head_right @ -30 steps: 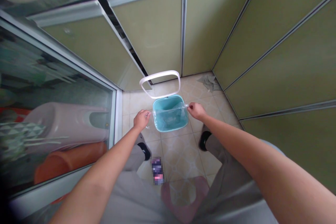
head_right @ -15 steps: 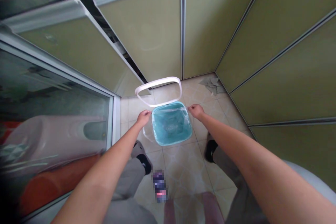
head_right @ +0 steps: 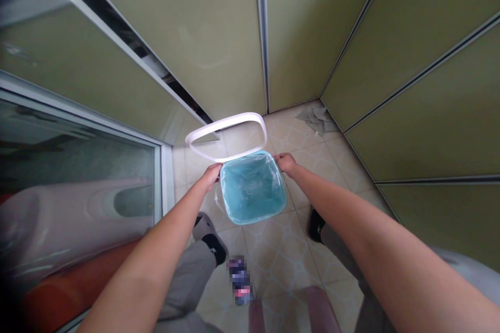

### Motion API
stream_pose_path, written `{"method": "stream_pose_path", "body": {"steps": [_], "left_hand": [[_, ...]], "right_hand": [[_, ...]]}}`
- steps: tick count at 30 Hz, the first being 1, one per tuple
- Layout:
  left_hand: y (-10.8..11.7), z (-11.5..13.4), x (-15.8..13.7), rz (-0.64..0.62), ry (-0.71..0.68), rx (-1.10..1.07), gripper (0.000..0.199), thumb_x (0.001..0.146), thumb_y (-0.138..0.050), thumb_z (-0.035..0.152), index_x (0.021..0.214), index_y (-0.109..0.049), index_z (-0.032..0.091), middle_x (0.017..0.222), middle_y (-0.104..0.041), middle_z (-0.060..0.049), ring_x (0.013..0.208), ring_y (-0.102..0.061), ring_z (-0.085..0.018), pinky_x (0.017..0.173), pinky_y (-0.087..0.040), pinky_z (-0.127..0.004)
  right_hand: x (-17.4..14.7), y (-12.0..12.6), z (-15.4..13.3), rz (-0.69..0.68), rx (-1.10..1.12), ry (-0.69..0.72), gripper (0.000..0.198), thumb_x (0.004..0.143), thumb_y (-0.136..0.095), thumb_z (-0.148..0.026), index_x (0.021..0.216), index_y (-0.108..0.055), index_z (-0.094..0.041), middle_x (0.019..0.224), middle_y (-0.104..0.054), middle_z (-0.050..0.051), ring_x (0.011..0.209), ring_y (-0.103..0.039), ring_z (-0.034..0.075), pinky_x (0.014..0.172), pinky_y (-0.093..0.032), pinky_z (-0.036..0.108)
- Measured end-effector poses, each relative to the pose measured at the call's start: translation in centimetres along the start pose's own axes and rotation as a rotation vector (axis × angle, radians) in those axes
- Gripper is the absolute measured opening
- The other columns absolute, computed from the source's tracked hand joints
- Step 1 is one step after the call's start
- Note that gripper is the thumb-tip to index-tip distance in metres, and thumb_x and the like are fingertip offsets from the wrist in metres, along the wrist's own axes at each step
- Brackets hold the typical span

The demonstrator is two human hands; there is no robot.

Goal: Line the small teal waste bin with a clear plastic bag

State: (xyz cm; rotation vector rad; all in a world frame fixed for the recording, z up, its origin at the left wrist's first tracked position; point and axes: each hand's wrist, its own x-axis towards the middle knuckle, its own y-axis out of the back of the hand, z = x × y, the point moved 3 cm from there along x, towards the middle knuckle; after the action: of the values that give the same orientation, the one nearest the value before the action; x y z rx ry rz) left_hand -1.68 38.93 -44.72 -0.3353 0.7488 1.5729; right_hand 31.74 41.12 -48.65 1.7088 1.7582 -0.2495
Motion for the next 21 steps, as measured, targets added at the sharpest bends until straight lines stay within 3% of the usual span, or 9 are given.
{"method": "stream_pose_path", "body": {"steps": [6,14,18,21], "left_hand": [[-0.4,-0.3,0.8,-0.033,0.106,0.031,0.030,0.069,-0.065,0.044,0.087,-0.073,0.021,0.077,-0.071,-0.002,0.068,-0.059,-0.018,0.062,-0.043,-0.029],[-0.8,0.1,1.2,-0.020,0.169,0.052,0.043,0.065,-0.074,0.056,0.090,-0.073,0.020,0.087,-0.075,-0.007,0.077,-0.065,-0.021,0.067,-0.048,-0.031],[-0.1,0.2,0.7,0.024,0.149,0.005,0.038,0.073,-0.068,0.051,0.096,-0.071,0.021,0.090,-0.074,-0.006,0.075,-0.065,-0.018,0.068,-0.048,-0.029],[0.9,0.4,-0.3,0.131,0.084,-0.033,0.038,0.077,-0.064,0.047,0.104,-0.070,0.020,0.098,-0.074,-0.007,0.078,-0.066,-0.017,0.069,-0.048,-0.028]], "right_hand": [[0.1,-0.8,-0.1,-0.026,0.131,-0.095,0.027,0.091,-0.069,-0.034,0.074,-0.069,-0.012,0.062,-0.067,0.006,0.053,-0.057,0.011,0.049,-0.043,0.019],[-0.1,-0.8,0.6,0.014,0.040,-0.136,0.034,0.096,-0.061,-0.039,0.074,-0.068,-0.014,0.060,-0.062,0.003,0.051,-0.051,0.010,0.046,-0.035,0.019],[-0.2,0.7,1.2,0.050,-0.023,-0.145,0.031,0.097,-0.057,-0.040,0.085,-0.070,-0.014,0.068,-0.065,0.004,0.054,-0.051,0.011,0.048,-0.035,0.019],[-0.5,2.5,1.0,0.111,-0.123,-0.108,0.027,0.096,-0.055,-0.036,0.092,-0.071,-0.015,0.074,-0.067,0.004,0.057,-0.052,0.011,0.052,-0.038,0.020]]}}
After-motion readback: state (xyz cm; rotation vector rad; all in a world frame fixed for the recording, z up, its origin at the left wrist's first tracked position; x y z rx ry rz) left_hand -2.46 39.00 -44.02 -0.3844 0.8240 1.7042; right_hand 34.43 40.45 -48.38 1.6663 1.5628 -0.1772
